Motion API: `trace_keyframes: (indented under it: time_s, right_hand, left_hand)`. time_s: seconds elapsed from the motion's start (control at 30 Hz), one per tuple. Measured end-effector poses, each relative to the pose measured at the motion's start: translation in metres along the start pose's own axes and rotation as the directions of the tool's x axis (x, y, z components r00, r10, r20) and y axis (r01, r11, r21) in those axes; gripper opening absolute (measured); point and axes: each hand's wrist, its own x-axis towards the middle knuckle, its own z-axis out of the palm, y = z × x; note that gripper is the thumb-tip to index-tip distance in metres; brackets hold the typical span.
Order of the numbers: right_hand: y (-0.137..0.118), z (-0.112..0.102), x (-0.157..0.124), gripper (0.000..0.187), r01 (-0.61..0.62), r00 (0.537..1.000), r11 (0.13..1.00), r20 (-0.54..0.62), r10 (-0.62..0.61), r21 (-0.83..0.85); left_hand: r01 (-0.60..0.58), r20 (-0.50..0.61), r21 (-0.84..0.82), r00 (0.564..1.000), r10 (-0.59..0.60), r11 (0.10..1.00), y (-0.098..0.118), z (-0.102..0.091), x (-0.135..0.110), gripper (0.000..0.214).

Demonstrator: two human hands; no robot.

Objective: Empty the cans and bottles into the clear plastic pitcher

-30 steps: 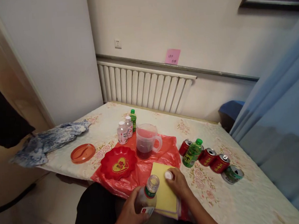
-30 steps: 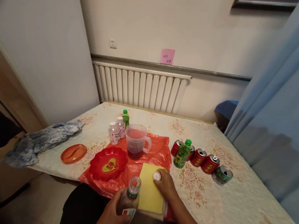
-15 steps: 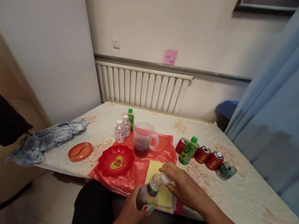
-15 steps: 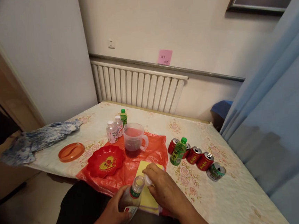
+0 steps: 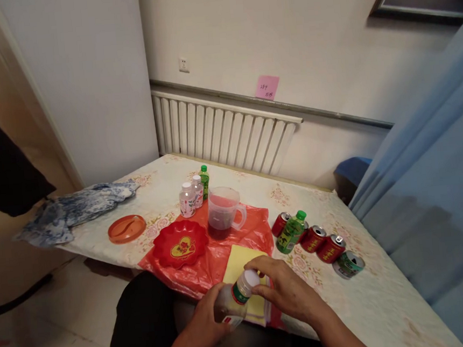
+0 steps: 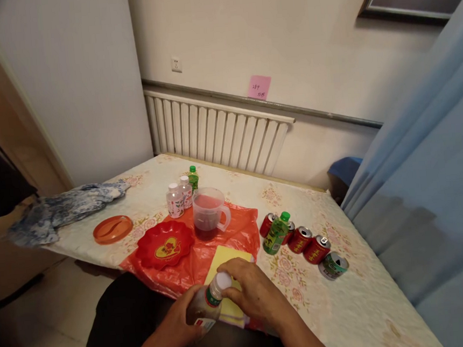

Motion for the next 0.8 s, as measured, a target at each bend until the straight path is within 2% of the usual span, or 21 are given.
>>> trace_keyframes:
  time_s: [0.23, 0.5, 0.73, 0.8]
  right_hand:
    - [0.005, 0.003, 0.0, 0.031, -0.005, 1.0, 1.0, -0.001, 0.005, -0.011]
    - [0.009, 0.007, -0.001, 0.033, -0.028, 0.997, 0.994, -0.072, 0.036, 0.105]
    - [0.023, 0.013, -0.004, 0.069, -0.103, 0.979, 0.972, -0.15, 0.136, 0.212]
    - [0.03, 0.017, -0.005, 0.073, -0.131, 0.968, 0.953, -0.171, 0.182, 0.272]
  left_hand:
    - [-0.01, -0.009, 0.038, 1.0, 0.01, 0.999, -0.002, 0.003, 0.002, 0.06]
    - [-0.005, -0.003, 0.001, 1.0, 0.005, 1.0, 0.002, 0.003, 0.007, 0.064]
    - [-0.032, 0.014, -0.101, 0.999, 0.033, 0.994, 0.001, 0.007, 0.014, 0.066]
    - [-0.033, 0.023, -0.128, 0.999, 0.036, 0.991, -0.002, 0.008, 0.017, 0.067]
